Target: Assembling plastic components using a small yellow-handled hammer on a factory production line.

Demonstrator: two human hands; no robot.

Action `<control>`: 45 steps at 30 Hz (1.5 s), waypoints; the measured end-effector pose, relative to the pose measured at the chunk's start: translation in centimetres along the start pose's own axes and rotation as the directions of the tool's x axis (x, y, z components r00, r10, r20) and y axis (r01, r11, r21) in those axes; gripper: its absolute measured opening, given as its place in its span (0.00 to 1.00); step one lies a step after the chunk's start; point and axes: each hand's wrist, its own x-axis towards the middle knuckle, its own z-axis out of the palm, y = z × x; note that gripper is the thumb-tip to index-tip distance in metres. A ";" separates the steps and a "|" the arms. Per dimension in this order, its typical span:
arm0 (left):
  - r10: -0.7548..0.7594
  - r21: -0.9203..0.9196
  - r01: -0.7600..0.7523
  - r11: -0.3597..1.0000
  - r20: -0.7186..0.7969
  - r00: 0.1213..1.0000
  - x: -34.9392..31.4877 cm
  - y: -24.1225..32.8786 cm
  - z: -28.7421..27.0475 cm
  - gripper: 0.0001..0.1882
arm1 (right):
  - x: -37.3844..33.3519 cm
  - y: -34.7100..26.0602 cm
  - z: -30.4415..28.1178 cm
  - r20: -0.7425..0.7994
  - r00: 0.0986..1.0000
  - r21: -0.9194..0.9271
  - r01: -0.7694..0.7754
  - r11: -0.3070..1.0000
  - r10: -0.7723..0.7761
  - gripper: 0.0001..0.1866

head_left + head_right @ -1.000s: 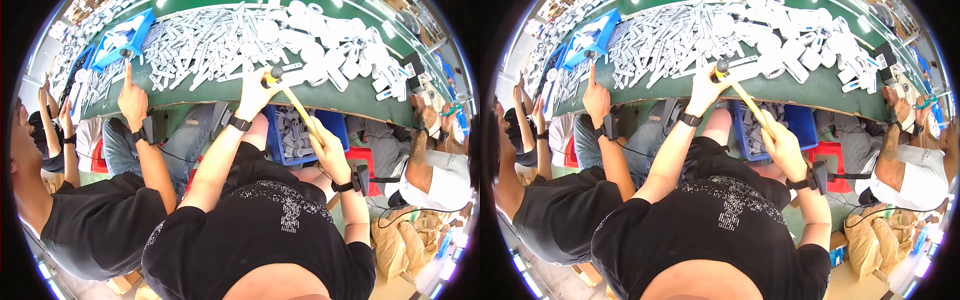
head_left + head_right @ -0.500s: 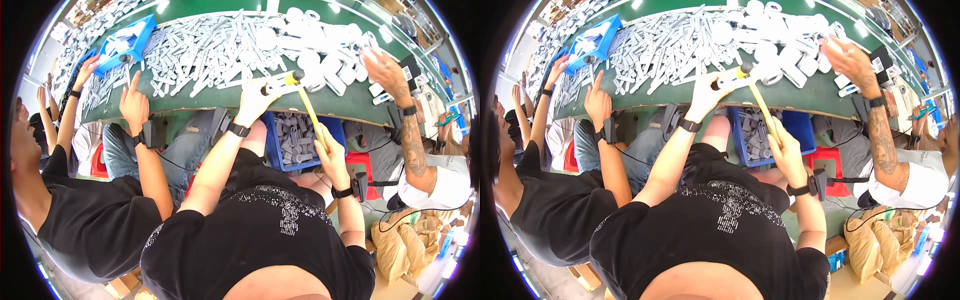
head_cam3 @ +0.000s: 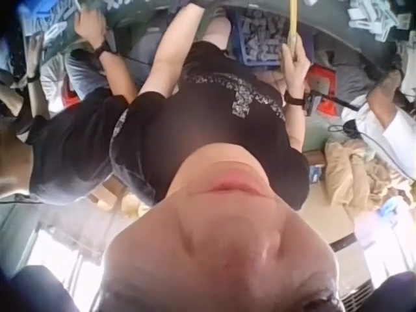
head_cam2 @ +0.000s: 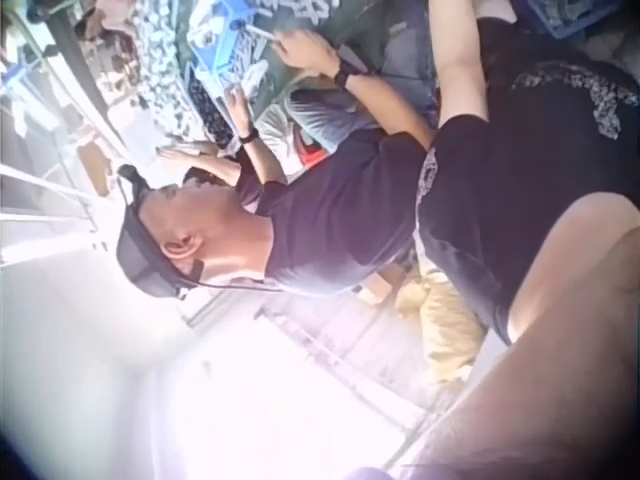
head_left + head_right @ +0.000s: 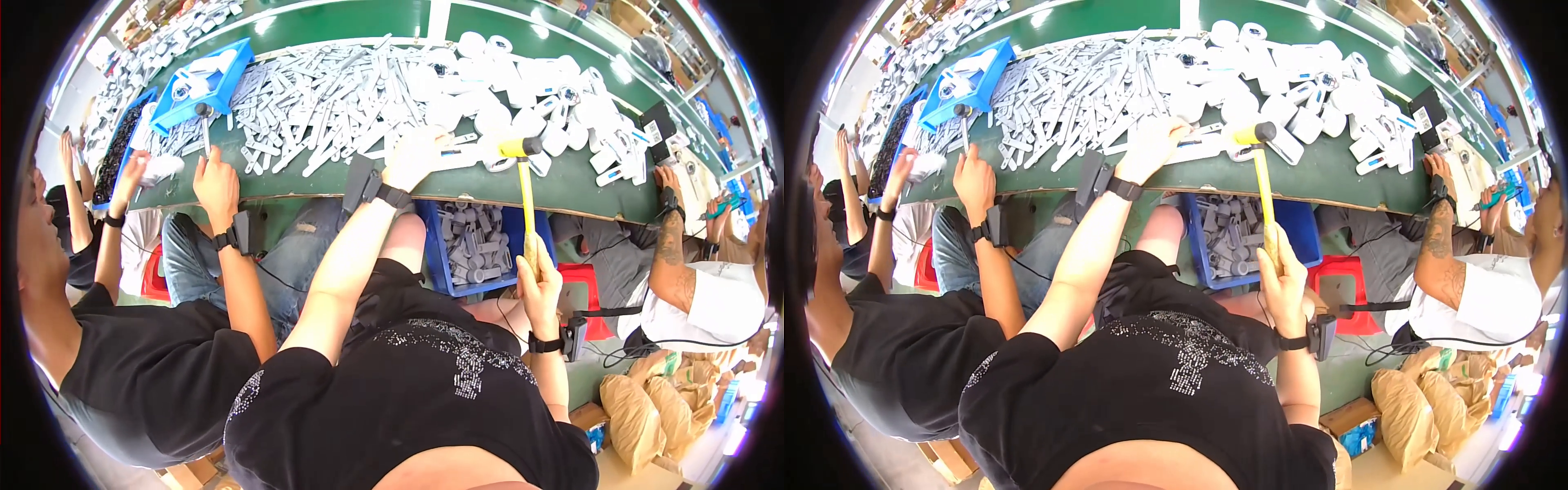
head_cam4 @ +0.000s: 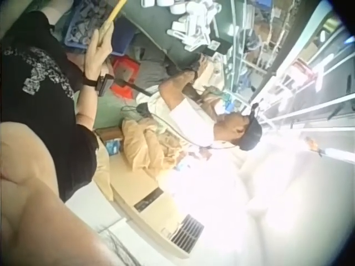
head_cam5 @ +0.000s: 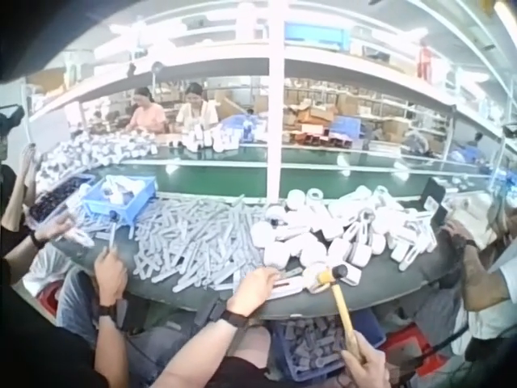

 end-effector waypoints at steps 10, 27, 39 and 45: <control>-0.043 -0.132 0.056 0.990 0.103 0.994 -0.7 0.4 0.6 0.08 | -1.3 0.4 1.0 0.009 0.979 0.217 -0.200 0.955 0.203 0.26; -0.007 0.109 0.017 0.994 -0.097 0.995 -0.4 0.6 -0.1 0.10 | -1.1 1.1 6.1 0.045 0.982 0.270 -0.186 0.945 0.181 0.26; 0.097 0.218 -0.012 0.976 -0.381 0.920 -5.1 5.8 -1.2 0.11 | 3.5 -0.2 11.0 0.116 0.985 0.496 -0.171 0.851 0.129 0.25; 0.151 0.272 -0.084 0.959 -0.234 0.960 -6.0 4.6 0.2 0.13 | 2.5 0.1 6.0 -0.041 0.985 0.471 -0.130 0.872 0.169 0.24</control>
